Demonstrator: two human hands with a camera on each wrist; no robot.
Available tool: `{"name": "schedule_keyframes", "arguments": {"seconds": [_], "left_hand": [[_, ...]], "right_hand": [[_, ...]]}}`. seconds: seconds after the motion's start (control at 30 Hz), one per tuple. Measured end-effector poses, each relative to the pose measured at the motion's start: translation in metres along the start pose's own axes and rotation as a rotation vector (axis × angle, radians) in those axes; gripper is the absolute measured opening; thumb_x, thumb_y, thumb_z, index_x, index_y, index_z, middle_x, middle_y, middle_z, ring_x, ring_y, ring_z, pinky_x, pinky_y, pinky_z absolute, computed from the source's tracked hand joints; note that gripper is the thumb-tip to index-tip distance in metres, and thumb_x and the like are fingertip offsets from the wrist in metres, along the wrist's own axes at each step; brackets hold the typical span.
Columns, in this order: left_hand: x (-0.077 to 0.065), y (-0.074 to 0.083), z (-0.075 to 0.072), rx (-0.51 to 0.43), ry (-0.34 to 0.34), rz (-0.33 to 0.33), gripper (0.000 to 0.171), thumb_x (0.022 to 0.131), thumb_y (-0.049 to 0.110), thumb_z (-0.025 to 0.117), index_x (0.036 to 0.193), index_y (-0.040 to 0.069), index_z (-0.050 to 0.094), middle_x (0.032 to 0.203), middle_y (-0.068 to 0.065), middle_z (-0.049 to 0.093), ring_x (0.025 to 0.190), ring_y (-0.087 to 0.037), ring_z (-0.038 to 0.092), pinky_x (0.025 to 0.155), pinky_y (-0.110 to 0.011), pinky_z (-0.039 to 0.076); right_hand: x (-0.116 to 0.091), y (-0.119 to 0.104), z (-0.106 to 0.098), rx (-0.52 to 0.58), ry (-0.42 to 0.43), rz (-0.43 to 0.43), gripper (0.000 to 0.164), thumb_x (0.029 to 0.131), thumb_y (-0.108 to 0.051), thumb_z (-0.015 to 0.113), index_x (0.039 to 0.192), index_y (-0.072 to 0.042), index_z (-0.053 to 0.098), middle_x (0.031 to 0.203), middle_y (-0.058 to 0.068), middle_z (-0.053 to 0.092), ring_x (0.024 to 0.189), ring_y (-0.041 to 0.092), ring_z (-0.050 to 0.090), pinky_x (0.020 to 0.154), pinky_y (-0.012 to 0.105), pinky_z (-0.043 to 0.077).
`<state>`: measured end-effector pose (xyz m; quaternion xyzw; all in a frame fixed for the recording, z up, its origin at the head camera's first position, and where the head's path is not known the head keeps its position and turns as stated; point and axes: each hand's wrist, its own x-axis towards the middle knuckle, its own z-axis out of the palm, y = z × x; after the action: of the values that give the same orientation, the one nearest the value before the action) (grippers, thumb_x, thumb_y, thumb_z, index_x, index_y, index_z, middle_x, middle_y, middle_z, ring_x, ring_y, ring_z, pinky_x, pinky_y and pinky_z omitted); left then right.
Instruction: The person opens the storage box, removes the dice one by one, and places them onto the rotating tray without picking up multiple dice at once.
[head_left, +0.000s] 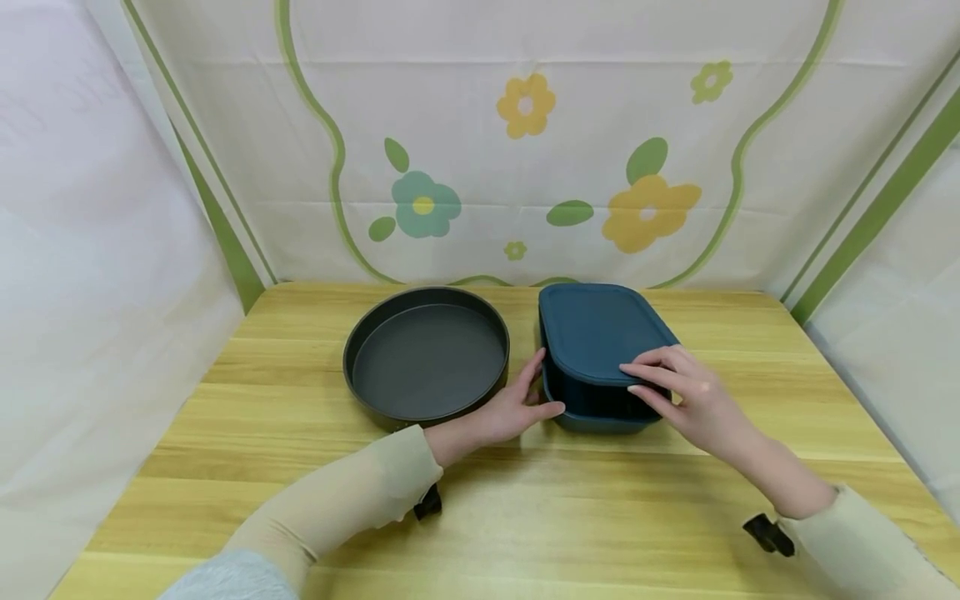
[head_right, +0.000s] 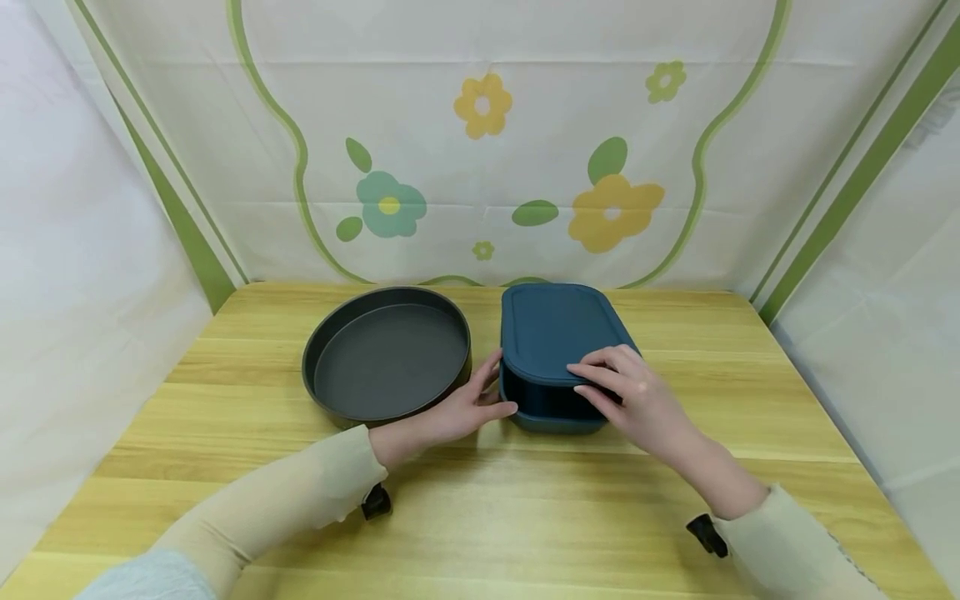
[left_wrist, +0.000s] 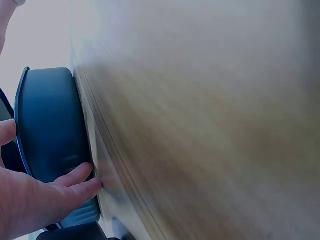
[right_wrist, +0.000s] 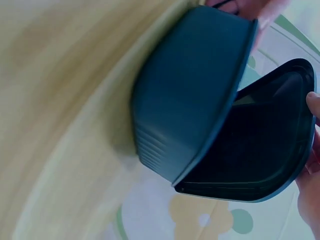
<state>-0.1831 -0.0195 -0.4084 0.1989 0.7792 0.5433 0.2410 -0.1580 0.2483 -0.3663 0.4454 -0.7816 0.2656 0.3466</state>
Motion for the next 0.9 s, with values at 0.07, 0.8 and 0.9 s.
{"name": "schedule_keyframes", "arguments": {"seconds": [0.07,0.8,0.9], "left_hand": [[0.000,0.000,0.000,-0.002,-0.004,0.007,0.086,0.097,0.033,0.061,0.157,0.029,0.000,0.161,-0.009,0.011,0.137,-0.032,0.036,0.106,-0.039,0.036],[0.001,0.000,0.002,-0.015,-0.005,0.026,0.076,0.100,0.026,0.058,0.157,0.030,0.009,0.161,-0.005,0.012,0.136,-0.030,0.038,0.105,-0.038,0.038],[0.001,-0.001,0.001,-0.009,-0.005,0.021,0.075,0.100,0.027,0.058,0.157,0.031,0.009,0.161,-0.005,0.013,0.135,-0.030,0.039,0.104,-0.038,0.039]], "right_hand": [[0.003,0.002,-0.002,-0.012,0.014,0.004,0.041,0.100,-0.035,0.054,0.097,0.001,0.074,0.093,0.011,0.064,0.081,0.023,0.055,0.067,0.019,0.041],[-0.016,0.024,-0.020,-0.035,-0.039,0.254,0.032,0.094,-0.013,0.064,0.121,0.004,0.065,0.099,0.012,0.061,0.078,0.011,0.058,0.070,0.007,0.047],[-0.017,0.022,-0.026,-0.037,-0.071,0.307,0.050,0.081,0.015,0.069,0.129,0.004,0.058,0.103,0.013,0.058,0.088,0.007,0.054,0.073,0.005,0.045]]}}
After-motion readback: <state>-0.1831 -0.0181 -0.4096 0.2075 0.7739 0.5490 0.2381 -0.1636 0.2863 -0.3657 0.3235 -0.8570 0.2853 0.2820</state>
